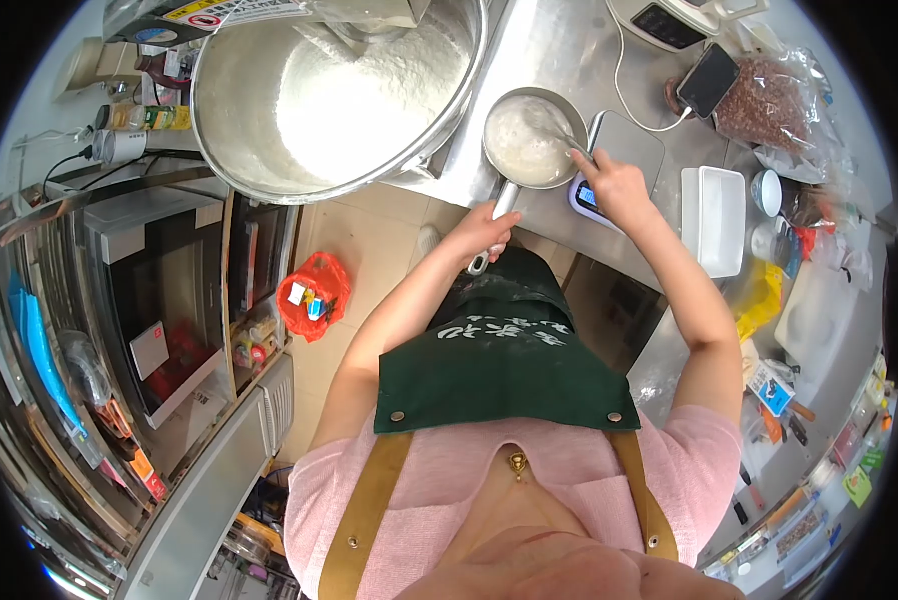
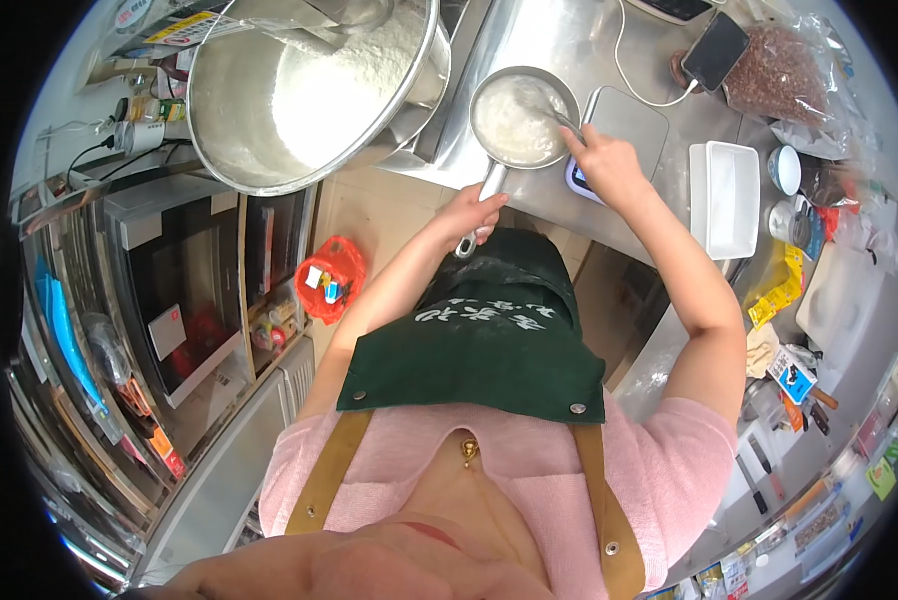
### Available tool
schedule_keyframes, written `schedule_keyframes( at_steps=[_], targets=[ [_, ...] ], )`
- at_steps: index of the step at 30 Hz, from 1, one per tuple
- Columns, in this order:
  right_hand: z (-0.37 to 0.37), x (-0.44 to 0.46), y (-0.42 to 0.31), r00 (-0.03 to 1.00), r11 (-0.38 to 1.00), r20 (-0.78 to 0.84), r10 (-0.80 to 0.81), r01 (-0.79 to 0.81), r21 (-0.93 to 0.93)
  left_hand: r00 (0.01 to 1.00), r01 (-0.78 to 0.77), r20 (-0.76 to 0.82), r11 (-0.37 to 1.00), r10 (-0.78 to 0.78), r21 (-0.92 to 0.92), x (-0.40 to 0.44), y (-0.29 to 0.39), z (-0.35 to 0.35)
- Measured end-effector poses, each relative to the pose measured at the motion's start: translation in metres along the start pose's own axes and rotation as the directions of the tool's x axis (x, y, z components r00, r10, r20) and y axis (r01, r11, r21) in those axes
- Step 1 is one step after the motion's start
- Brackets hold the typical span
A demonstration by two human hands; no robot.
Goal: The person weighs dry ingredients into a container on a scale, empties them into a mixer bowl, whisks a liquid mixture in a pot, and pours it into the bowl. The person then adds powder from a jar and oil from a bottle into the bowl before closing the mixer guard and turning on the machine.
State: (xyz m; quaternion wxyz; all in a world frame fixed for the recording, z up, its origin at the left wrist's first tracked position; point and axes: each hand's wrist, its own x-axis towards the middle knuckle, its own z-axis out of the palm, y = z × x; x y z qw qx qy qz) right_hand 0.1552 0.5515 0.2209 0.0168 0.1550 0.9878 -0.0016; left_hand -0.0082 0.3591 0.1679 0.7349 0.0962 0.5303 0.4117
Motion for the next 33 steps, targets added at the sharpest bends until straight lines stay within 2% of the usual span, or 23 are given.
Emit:
schedule_keyframes(
  at_steps=[3, 6, 9, 12, 15, 18, 19, 23, 26, 27, 29, 30, 31, 33],
  targets=[
    [-0.013, -0.006, -0.009, 0.982, 0.980, 0.077, -0.170, 0.160, 0.120, 1.000, 0.000, 0.018, 1.000, 0.000, -0.009, 0.000, 0.001, 0.000],
    [-0.011, 0.005, 0.002, 0.994, 0.995, 0.098, -0.037, 0.027, 0.098, 1.000, -0.001, 0.011, 1.000, 0.001, -0.003, 0.001, -0.002, -0.001],
    [-0.023, 0.004, 0.002, 0.977, 0.991, 0.210, -0.030, 0.002, 0.132, 0.999, -0.019, 0.034, 1.000, 0.019, -0.005, 0.001, 0.000, -0.002],
    [-0.032, 0.011, -0.016, 0.974, 0.968, 0.192, -0.120, 0.072, 0.239, 1.000, -0.024, 0.014, 0.999, 0.024, -0.027, 0.002, -0.002, 0.000],
    [-0.022, 0.030, -0.005, 0.994, 0.988, 0.096, 0.045, -0.059, 0.142, 1.000, -0.025, 0.013, 0.999, 0.025, -0.021, 0.000, -0.001, 0.000],
    [-0.050, 0.024, 0.005, 0.916, 0.991, 0.402, 0.017, -0.070, 0.117, 0.999, -0.014, 0.032, 1.000, 0.014, -0.021, 0.002, -0.002, -0.002],
    [-0.056, 0.025, -0.003, 0.880, 0.988, 0.463, -0.101, 0.033, 0.152, 0.999, -0.010, 0.030, 1.000, 0.011, -0.027, 0.002, -0.003, -0.003],
    [-0.024, 0.044, -0.002, 0.983, 0.981, 0.166, 0.083, -0.110, 0.159, 0.999, 0.004, 0.035, 1.000, -0.004, -0.017, 0.002, -0.002, -0.003],
    [-0.056, 0.039, 0.006, 0.846, 0.992, 0.534, 0.016, -0.078, 0.095, 1.000, 0.007, 0.019, 0.999, -0.007, -0.041, 0.001, 0.001, -0.001],
    [-0.060, 0.039, -0.002, 0.833, 0.992, 0.548, -0.075, 0.007, 0.126, 1.000, 0.009, 0.012, 0.999, -0.008, -0.052, 0.001, 0.001, 0.000],
    [-0.047, 0.045, -0.018, 0.939, 0.993, 0.341, -0.031, -0.010, 0.118, 1.000, 0.021, 0.010, 1.000, -0.021, -0.020, 0.001, 0.002, 0.002],
    [-0.037, 0.047, -0.020, 0.973, 0.994, 0.230, -0.008, -0.018, 0.112, 1.000, 0.025, 0.008, 1.000, -0.025, -0.005, 0.002, 0.003, 0.002],
    [-0.031, 0.050, -0.015, 0.981, 0.994, 0.184, 0.055, -0.071, 0.083, 0.999, 0.034, 0.003, 0.999, -0.034, 0.007, 0.002, 0.004, 0.002],
    [-0.042, 0.042, 0.002, 0.921, 0.996, 0.385, 0.064, -0.082, 0.031, 0.999, 0.047, -0.012, 0.999, -0.047, 0.023, 0.002, 0.005, 0.002]
  ],
)
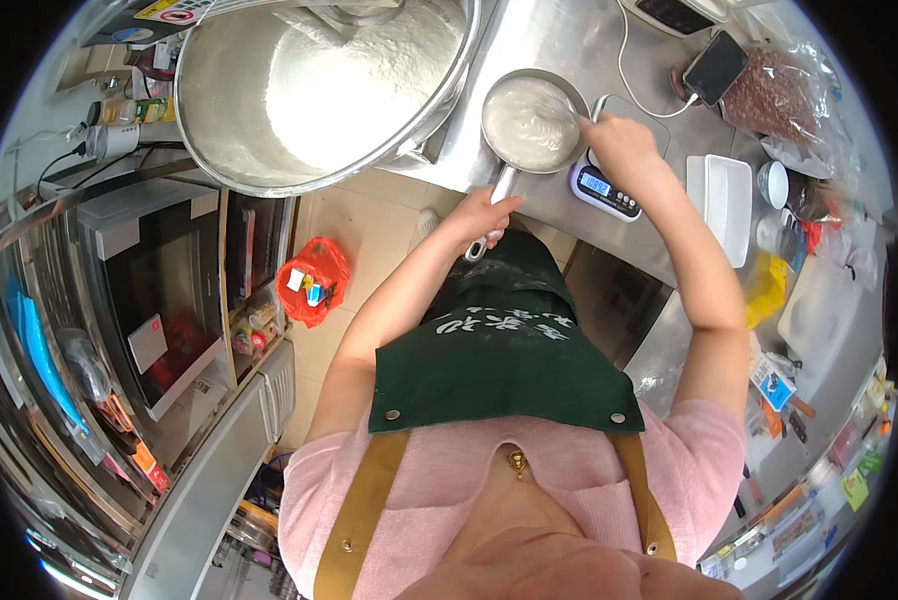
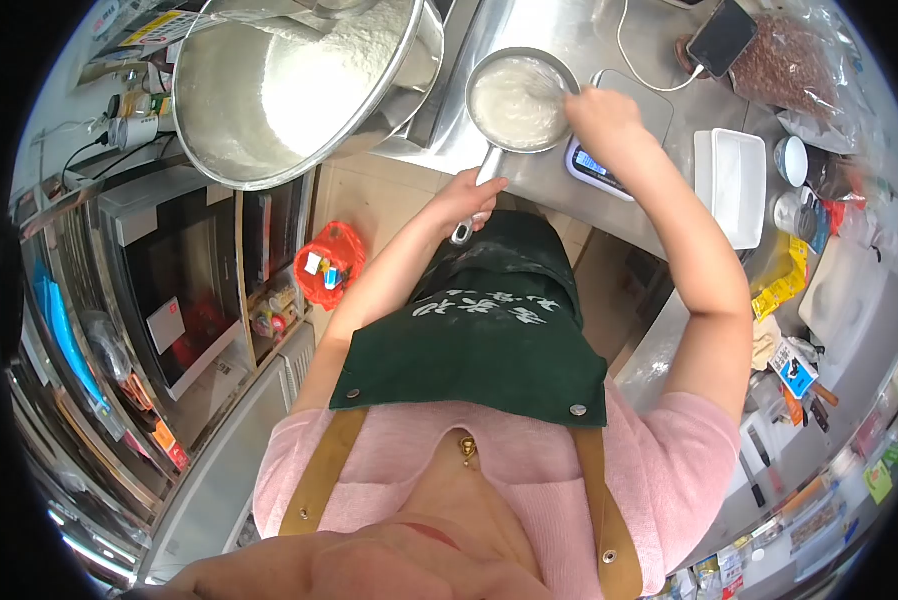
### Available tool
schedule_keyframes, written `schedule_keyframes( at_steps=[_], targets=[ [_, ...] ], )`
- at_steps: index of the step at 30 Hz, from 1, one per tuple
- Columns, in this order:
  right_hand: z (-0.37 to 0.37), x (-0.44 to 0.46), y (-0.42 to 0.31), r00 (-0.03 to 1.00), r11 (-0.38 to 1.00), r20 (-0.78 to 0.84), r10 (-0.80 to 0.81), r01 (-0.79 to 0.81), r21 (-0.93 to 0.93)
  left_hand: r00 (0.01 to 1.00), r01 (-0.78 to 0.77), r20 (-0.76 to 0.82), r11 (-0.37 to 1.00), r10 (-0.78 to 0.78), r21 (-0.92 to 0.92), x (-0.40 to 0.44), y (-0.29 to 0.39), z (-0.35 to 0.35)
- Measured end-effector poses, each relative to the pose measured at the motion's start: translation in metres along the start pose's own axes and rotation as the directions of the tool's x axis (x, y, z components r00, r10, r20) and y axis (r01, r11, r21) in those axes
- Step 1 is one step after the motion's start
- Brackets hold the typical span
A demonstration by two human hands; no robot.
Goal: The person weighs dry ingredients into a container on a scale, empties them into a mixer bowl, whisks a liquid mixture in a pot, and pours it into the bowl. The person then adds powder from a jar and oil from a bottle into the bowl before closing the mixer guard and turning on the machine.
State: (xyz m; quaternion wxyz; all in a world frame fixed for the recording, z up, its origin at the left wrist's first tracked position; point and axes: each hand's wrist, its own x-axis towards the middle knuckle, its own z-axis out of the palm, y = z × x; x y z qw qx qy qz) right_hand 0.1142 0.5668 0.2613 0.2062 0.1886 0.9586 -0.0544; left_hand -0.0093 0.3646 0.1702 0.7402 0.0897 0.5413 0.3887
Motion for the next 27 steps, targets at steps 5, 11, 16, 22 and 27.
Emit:
schedule_keyframes(
  at_steps=[5, 11, 16, 22, 27],
  targets=[
    [0.014, 0.003, -0.018, 0.977, 0.988, -0.196, -0.088, 0.110, 0.106, 1.000, -0.012, -0.016, 1.000, 0.012, 0.006, 0.001, 0.000, 0.004],
    [0.005, -0.008, -0.008, 0.997, 0.989, 0.041, -0.070, 0.064, 0.132, 1.000, -0.003, -0.015, 0.999, 0.002, -0.037, 0.000, 0.001, 0.005],
    [-0.009, -0.003, -0.008, 0.999, 0.991, 0.015, 0.035, -0.036, 0.128, 1.000, -0.016, -0.026, 1.000, 0.016, 0.005, 0.002, 0.001, 0.003],
    [0.019, 0.007, -0.019, 0.963, 0.984, -0.269, 0.010, 0.038, 0.173, 0.999, -0.002, -0.032, 1.000, 0.002, 0.012, 0.003, -0.001, 0.005],
    [-0.004, -0.013, -0.007, 0.998, 0.988, 0.019, -0.062, 0.059, 0.141, 1.000, -0.001, -0.024, 1.000, 0.000, -0.019, 0.001, 0.002, 0.006]
  ],
)
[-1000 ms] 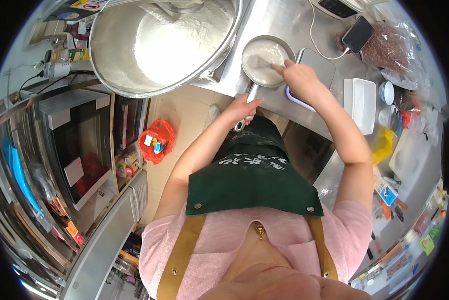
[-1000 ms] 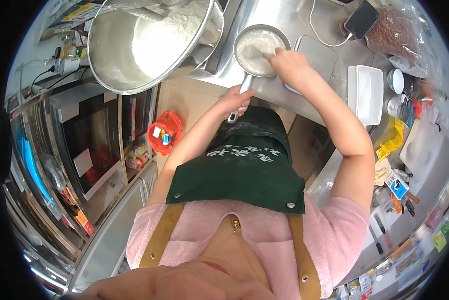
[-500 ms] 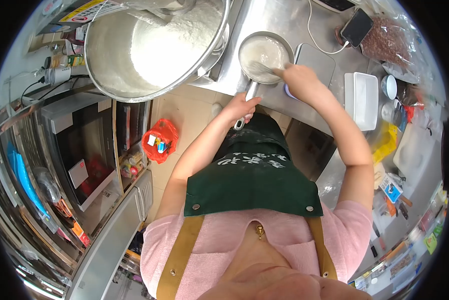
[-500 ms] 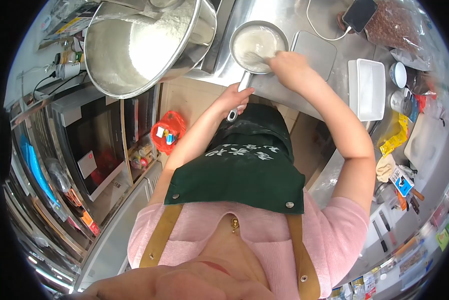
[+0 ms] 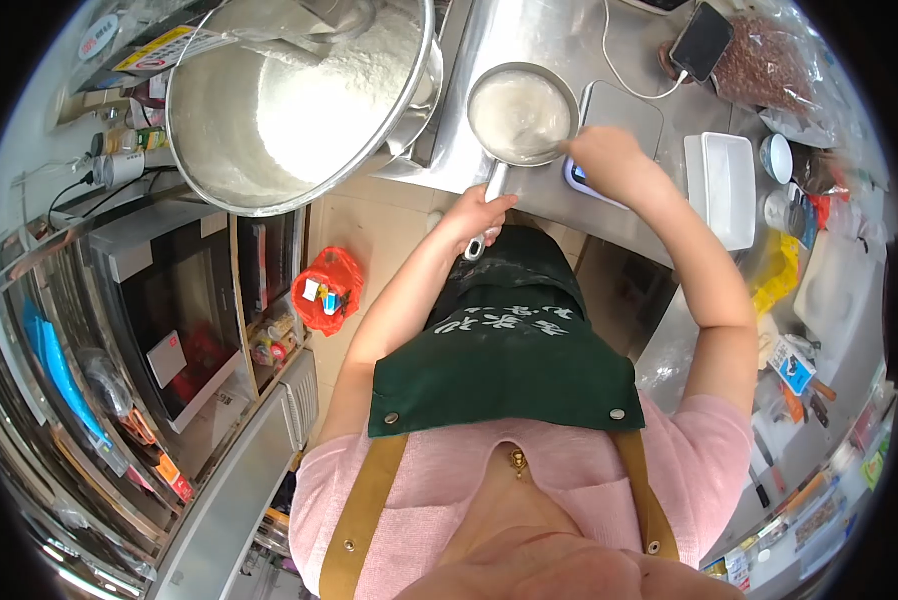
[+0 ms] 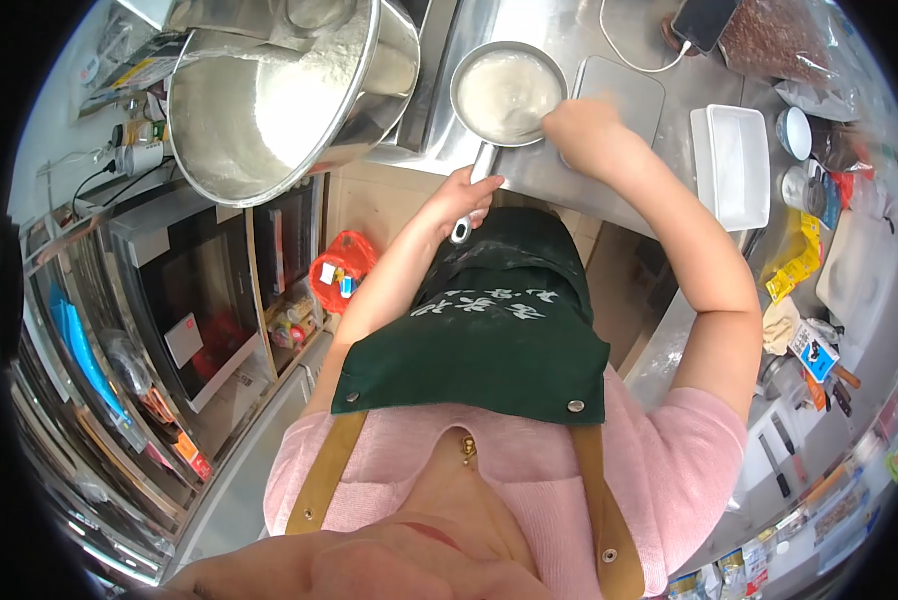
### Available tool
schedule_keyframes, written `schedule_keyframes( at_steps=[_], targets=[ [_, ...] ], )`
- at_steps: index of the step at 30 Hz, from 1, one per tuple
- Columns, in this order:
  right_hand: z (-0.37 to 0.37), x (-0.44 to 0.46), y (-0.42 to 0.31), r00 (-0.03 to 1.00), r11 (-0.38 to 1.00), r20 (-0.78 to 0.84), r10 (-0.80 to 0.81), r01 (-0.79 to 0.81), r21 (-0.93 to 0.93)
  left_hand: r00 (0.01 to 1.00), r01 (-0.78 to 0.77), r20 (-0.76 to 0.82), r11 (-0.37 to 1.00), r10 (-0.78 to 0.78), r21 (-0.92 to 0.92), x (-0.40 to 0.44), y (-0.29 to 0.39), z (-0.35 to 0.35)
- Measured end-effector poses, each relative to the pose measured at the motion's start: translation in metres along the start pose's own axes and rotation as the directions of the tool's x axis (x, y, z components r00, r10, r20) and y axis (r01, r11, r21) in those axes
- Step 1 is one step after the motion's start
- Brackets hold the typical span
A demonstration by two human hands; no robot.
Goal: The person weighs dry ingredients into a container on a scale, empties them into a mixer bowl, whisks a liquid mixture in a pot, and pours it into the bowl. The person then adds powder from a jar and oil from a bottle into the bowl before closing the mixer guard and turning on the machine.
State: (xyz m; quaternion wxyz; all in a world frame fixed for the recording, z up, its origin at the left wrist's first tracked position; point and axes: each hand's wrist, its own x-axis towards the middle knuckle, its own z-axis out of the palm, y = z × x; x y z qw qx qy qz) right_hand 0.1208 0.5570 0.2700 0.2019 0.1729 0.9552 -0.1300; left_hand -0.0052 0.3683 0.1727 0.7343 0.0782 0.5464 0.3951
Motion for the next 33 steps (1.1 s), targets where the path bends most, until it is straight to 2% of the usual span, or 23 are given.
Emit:
schedule_keyframes(
  at_steps=[2, 3, 6, 7, 10, 11, 14, 15, 18, 22, 23, 26, 27, 30, 31, 33],
  targets=[
    [0.018, 0.004, -0.012, 0.974, 0.993, -0.218, -0.058, 0.079, 0.088, 0.999, 0.026, -0.019, 0.999, -0.025, 0.039, 0.000, 0.001, 0.000],
    [0.022, 0.013, -0.011, 0.960, 0.998, -0.279, 0.021, -0.003, 0.064, 0.999, 0.035, -0.029, 0.998, -0.034, 0.056, 0.000, 0.002, -0.001],
    [0.010, 0.006, 0.017, 0.982, 0.994, -0.160, 0.104, -0.097, 0.049, 0.999, 0.017, -0.036, 0.995, -0.014, 0.101, 0.001, 0.002, -0.002],
    [0.005, 0.001, 0.020, 0.994, 0.994, -0.008, 0.108, -0.108, -0.002, 0.999, 0.021, -0.036, 0.995, -0.017, 0.095, 0.001, 0.003, -0.002],
    [0.017, -0.003, 0.007, 0.999, 0.998, -0.043, -0.022, 0.024, 0.051, 0.999, 0.023, -0.024, 0.997, -0.021, 0.077, 0.000, 0.003, -0.003],
    [0.027, 0.005, 0.004, 0.991, 0.993, -0.130, 0.028, -0.012, 0.118, 0.999, 0.027, -0.033, 0.996, -0.025, 0.089, 0.001, 0.001, -0.003],
    [0.028, 0.012, 0.022, 0.960, 0.986, -0.230, 0.162, -0.146, 0.087, 0.999, 0.015, -0.042, 0.995, -0.011, 0.098, 0.006, -0.001, -0.004],
    [0.008, 0.001, 0.019, 0.977, 0.976, -0.041, 0.211, -0.207, 0.069, 0.999, 0.012, -0.040, 0.996, -0.008, 0.093, 0.006, -0.001, -0.004],
    [0.009, -0.008, 0.006, 0.999, 0.999, 0.042, -0.011, 0.008, 0.054, 1.000, -0.007, -0.029, 0.997, 0.009, 0.079, 0.002, 0.000, -0.004],
    [0.018, 0.010, 0.013, 0.968, 0.985, -0.190, 0.164, -0.149, 0.091, 0.998, -0.019, -0.054, 0.991, 0.026, 0.133, 0.002, 0.000, -0.001],
    [0.011, 0.005, 0.020, 0.974, 0.973, -0.064, 0.218, -0.212, 0.087, 0.999, -0.027, -0.043, 0.992, 0.033, 0.126, 0.002, 0.001, -0.002],
    [0.010, -0.008, 0.014, 0.997, 0.997, 0.061, -0.048, 0.051, -0.050, 0.999, -0.012, -0.029, 0.996, 0.014, 0.086, 0.003, -0.002, -0.001],
    [0.018, -0.004, 0.006, 0.997, 0.997, -0.006, -0.072, 0.071, -0.027, 0.999, -0.012, -0.035, 0.995, 0.015, 0.099, 0.002, -0.002, -0.001],
    [0.021, 0.013, 0.006, 0.972, 0.991, -0.206, 0.111, -0.123, -0.047, 0.999, -0.016, -0.042, 0.992, 0.021, 0.129, 0.000, 0.003, 0.001],
    [0.012, 0.009, 0.012, 0.974, 0.984, -0.156, 0.163, -0.172, -0.044, 0.999, -0.012, -0.038, 0.992, 0.017, 0.128, 0.001, 0.003, 0.000],
    [0.000, 0.000, 0.015, 0.998, 0.996, 0.031, 0.050, -0.048, -0.075, 0.999, -0.013, -0.043, 0.993, 0.018, 0.115, 0.002, 0.002, -0.001]
  ],
)
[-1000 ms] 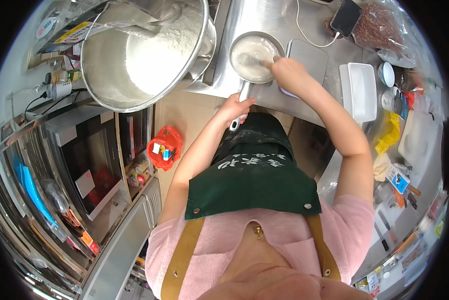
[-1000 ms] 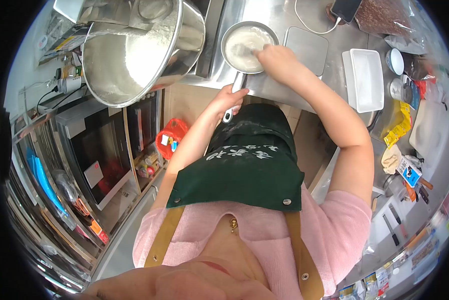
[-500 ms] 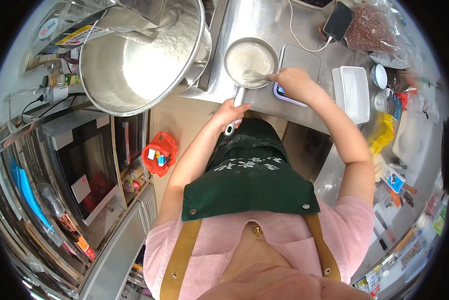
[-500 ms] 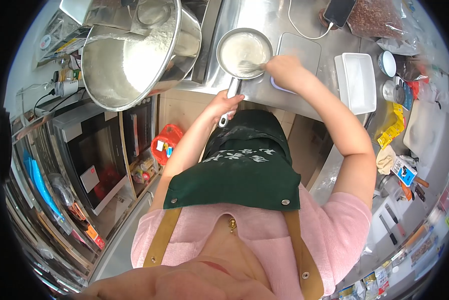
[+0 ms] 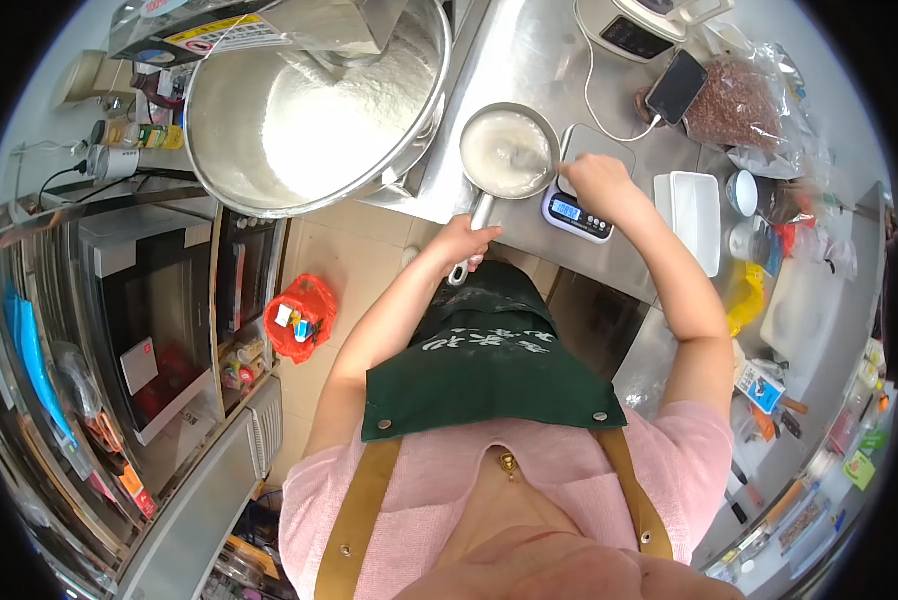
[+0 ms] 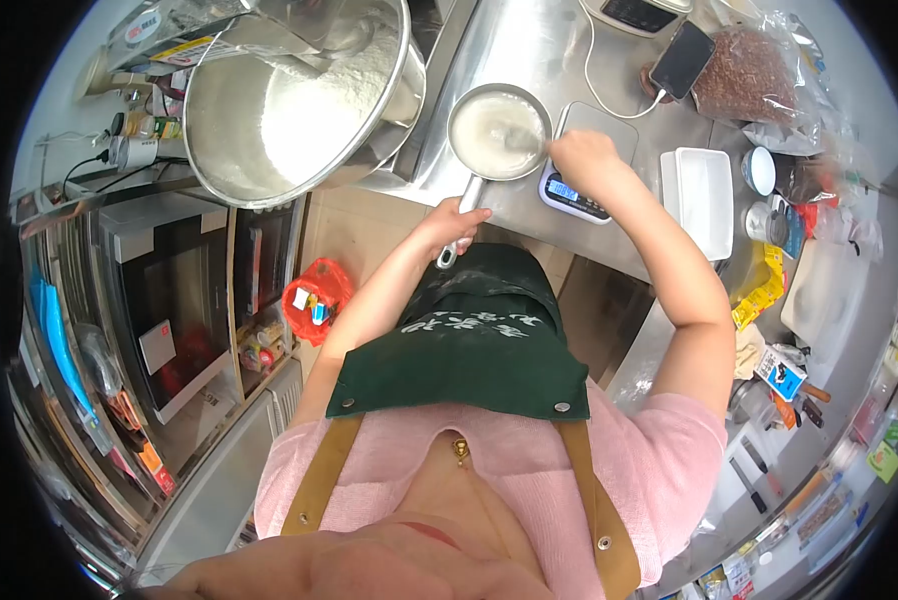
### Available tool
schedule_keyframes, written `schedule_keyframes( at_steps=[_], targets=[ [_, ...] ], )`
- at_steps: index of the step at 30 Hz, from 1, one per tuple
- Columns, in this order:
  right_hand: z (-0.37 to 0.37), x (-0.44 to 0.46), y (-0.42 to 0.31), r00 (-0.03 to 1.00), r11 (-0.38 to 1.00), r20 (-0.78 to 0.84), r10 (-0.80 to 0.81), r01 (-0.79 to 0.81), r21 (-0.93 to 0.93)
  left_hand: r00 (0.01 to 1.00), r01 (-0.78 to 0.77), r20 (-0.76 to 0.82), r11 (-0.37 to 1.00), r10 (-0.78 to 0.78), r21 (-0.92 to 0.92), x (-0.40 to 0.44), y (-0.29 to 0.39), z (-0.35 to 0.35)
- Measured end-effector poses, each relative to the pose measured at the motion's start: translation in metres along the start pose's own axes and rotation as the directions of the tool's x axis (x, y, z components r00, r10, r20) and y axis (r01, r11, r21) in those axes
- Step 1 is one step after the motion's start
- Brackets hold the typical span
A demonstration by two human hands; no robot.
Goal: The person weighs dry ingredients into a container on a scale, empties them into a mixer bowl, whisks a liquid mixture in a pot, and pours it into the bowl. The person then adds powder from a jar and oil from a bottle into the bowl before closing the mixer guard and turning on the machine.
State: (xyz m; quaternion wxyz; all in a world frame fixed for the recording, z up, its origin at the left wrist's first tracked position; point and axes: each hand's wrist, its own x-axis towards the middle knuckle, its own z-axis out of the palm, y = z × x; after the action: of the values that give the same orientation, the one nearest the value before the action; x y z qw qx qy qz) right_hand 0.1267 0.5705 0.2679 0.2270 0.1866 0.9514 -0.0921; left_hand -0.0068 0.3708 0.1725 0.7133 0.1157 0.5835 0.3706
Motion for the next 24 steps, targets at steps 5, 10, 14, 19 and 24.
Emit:
schedule_keyframes(
  at_steps=[5, 10, 14, 19, 24],
  targets=[
    [0.024, 0.016, -0.011, 0.985, 0.994, -0.154, 0.072, -0.060, 0.086, 1.000, 0.001, -0.014, 1.000, 0.000, 0.004, 0.000, 0.002, 0.003],
    [-0.001, -0.007, 0.002, 0.996, 0.999, 0.090, -0.020, 0.016, 0.045, 1.000, 0.004, -0.019, 1.000, -0.003, 0.028, -0.004, 0.007, 0.003],
    [0.009, 0.013, -0.017, 0.992, 0.992, -0.123, 0.007, 0.008, 0.125, 1.000, 0.009, -0.014, 0.999, -0.008, 0.045, -0.002, 0.005, 0.000],
    [-0.035, 0.009, -0.026, 0.956, 0.967, -0.184, -0.229, 0.203, -0.153, 0.999, 0.031, -0.014, 0.999, -0.031, 0.043, -0.004, 0.009, 0.002],
    [-0.044, 0.056, -0.009, 0.852, 0.918, -0.383, -0.357, 0.244, -0.312, 1.000, 0.015, -0.009, 0.998, -0.014, 0.054, -0.001, 0.003, 0.000]
  ],
)
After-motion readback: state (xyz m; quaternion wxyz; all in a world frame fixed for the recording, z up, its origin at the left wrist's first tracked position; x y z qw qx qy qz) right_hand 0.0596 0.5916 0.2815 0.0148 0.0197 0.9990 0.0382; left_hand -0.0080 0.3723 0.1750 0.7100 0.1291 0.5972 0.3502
